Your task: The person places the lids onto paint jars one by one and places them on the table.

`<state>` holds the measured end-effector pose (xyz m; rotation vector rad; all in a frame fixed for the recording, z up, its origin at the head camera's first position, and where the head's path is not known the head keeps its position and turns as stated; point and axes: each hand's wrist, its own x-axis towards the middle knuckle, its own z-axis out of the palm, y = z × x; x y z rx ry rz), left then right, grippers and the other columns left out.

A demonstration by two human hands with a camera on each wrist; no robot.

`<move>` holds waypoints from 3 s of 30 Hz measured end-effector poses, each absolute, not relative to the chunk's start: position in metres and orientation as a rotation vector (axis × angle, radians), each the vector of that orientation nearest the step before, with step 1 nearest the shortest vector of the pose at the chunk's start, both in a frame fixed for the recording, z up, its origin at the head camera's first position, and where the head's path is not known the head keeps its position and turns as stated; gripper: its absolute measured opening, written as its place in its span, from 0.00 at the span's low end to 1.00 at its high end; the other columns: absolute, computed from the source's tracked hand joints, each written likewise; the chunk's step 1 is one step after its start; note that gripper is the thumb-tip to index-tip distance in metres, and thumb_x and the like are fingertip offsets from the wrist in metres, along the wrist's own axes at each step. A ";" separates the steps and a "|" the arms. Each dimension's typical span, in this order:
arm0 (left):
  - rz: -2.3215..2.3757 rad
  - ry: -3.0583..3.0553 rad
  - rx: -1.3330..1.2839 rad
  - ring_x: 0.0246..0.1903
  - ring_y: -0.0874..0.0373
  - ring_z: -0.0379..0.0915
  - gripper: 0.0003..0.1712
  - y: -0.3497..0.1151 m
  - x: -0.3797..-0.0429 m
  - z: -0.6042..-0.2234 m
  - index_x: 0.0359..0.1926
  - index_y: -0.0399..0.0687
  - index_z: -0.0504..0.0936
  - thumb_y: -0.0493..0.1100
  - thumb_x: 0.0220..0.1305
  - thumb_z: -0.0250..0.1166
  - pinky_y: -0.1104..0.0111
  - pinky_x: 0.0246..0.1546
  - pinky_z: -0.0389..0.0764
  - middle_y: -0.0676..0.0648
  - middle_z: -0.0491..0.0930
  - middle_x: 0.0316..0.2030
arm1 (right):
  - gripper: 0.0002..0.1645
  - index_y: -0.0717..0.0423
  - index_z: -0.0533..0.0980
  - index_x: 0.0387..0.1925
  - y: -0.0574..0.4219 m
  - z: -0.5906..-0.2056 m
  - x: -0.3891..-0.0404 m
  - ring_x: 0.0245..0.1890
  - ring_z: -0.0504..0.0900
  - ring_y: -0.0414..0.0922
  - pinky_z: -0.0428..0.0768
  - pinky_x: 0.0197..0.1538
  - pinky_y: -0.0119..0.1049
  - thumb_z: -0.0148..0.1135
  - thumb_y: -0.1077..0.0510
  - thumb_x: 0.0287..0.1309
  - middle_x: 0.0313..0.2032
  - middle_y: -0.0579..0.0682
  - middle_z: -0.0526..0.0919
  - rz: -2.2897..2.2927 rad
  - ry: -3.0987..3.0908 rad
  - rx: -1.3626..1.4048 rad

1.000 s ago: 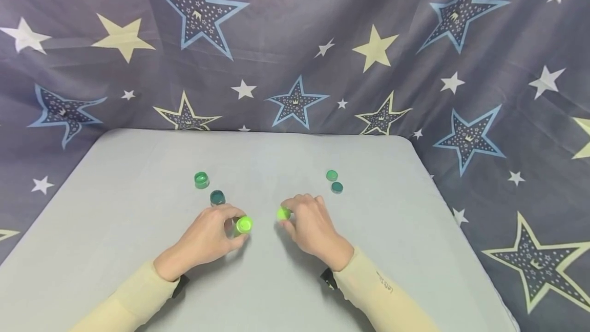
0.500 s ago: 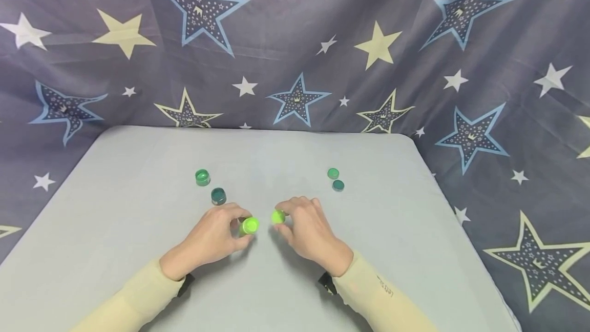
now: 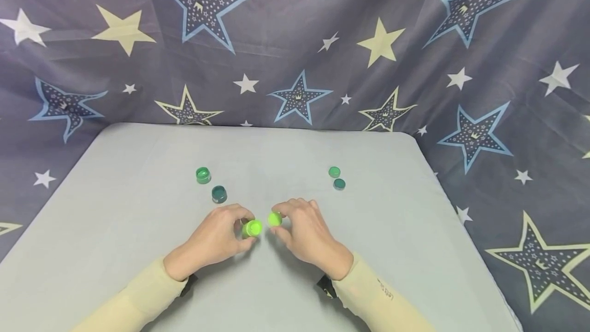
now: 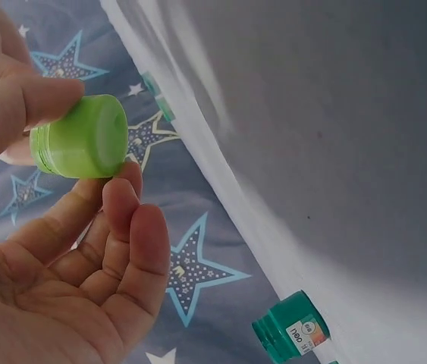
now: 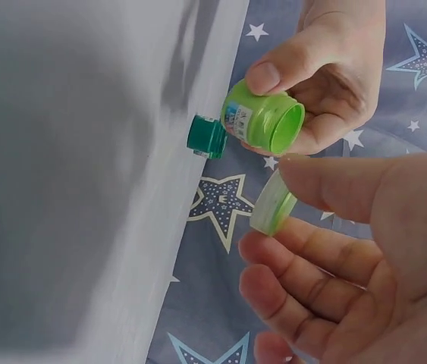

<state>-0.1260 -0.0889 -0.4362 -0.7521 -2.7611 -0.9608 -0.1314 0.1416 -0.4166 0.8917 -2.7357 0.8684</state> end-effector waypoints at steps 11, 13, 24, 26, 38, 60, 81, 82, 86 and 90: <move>-0.973 -2.747 -0.761 0.26 0.65 0.69 0.13 -0.088 -0.125 -0.438 0.31 0.46 0.85 0.39 0.44 0.81 0.71 0.29 0.74 0.55 0.77 0.27 | 0.18 0.51 0.84 0.49 0.136 -0.416 -0.126 0.41 0.81 0.46 0.68 0.48 0.40 0.77 0.56 0.57 0.45 0.42 0.87 0.952 -2.742 0.933; -0.988 -2.753 -0.761 0.25 0.65 0.68 0.13 -0.087 -0.125 -0.438 0.30 0.45 0.85 0.38 0.44 0.80 0.72 0.27 0.73 0.54 0.76 0.26 | 0.18 0.51 0.84 0.49 0.135 -0.416 -0.126 0.41 0.81 0.47 0.68 0.48 0.40 0.77 0.57 0.57 0.45 0.42 0.87 0.969 -2.743 0.942; -0.977 -2.785 -0.759 0.23 0.65 0.66 0.12 -0.085 -0.123 -0.438 0.29 0.45 0.83 0.35 0.43 0.79 0.72 0.24 0.73 0.54 0.74 0.25 | 0.17 0.47 0.83 0.47 0.128 -0.421 -0.121 0.41 0.81 0.45 0.68 0.47 0.39 0.77 0.58 0.56 0.46 0.38 0.87 1.014 -2.744 1.005; -0.969 -2.788 -0.760 0.23 0.65 0.66 0.13 -0.084 -0.123 -0.438 0.29 0.44 0.83 0.35 0.43 0.79 0.72 0.24 0.73 0.54 0.74 0.25 | 0.17 0.47 0.83 0.47 0.127 -0.421 -0.120 0.41 0.81 0.45 0.69 0.47 0.39 0.77 0.58 0.56 0.46 0.38 0.87 1.020 -2.737 1.013; -0.988 -2.781 -0.764 0.23 0.65 0.66 0.13 -0.083 -0.122 -0.438 0.28 0.46 0.83 0.38 0.43 0.80 0.73 0.24 0.72 0.54 0.74 0.25 | 0.18 0.47 0.83 0.48 0.126 -0.426 -0.122 0.41 0.83 0.44 0.70 0.45 0.37 0.78 0.57 0.56 0.46 0.38 0.87 1.010 -2.722 1.048; -0.983 -2.736 -0.815 0.21 0.67 0.66 0.11 -0.084 -0.124 -0.439 0.29 0.47 0.84 0.36 0.46 0.78 0.73 0.24 0.72 0.56 0.77 0.24 | 0.12 0.49 0.84 0.45 0.126 -0.426 -0.124 0.36 0.81 0.43 0.69 0.43 0.36 0.75 0.55 0.60 0.36 0.38 0.85 1.040 -2.754 1.001; -1.012 -2.714 -0.867 0.27 0.62 0.74 0.13 -0.085 -0.126 -0.440 0.35 0.45 0.87 0.37 0.47 0.82 0.72 0.30 0.75 0.53 0.83 0.30 | 0.09 0.48 0.85 0.42 0.124 -0.430 -0.124 0.33 0.78 0.38 0.69 0.43 0.36 0.74 0.53 0.60 0.33 0.36 0.82 1.069 -2.765 0.954; -1.008 -2.715 -0.872 0.27 0.62 0.74 0.14 -0.085 -0.126 -0.440 0.34 0.46 0.87 0.37 0.47 0.82 0.72 0.30 0.75 0.54 0.83 0.29 | 0.09 0.48 0.85 0.42 0.124 -0.430 -0.124 0.33 0.78 0.38 0.70 0.43 0.36 0.74 0.53 0.60 0.33 0.36 0.82 1.068 -2.761 0.956; -1.004 -2.720 -0.876 0.26 0.63 0.73 0.14 -0.085 -0.126 -0.440 0.34 0.47 0.87 0.37 0.47 0.83 0.72 0.29 0.74 0.54 0.82 0.29 | 0.08 0.48 0.85 0.41 0.123 -0.431 -0.124 0.32 0.78 0.36 0.71 0.43 0.36 0.74 0.53 0.60 0.32 0.35 0.82 1.071 -2.747 0.959; -1.006 -2.722 -0.860 0.26 0.62 0.73 0.14 -0.085 -0.126 -0.440 0.34 0.46 0.87 0.37 0.47 0.83 0.72 0.29 0.74 0.54 0.83 0.29 | 0.07 0.47 0.85 0.39 0.123 -0.431 -0.124 0.32 0.78 0.38 0.70 0.42 0.36 0.74 0.53 0.60 0.30 0.35 0.81 1.072 -2.742 0.948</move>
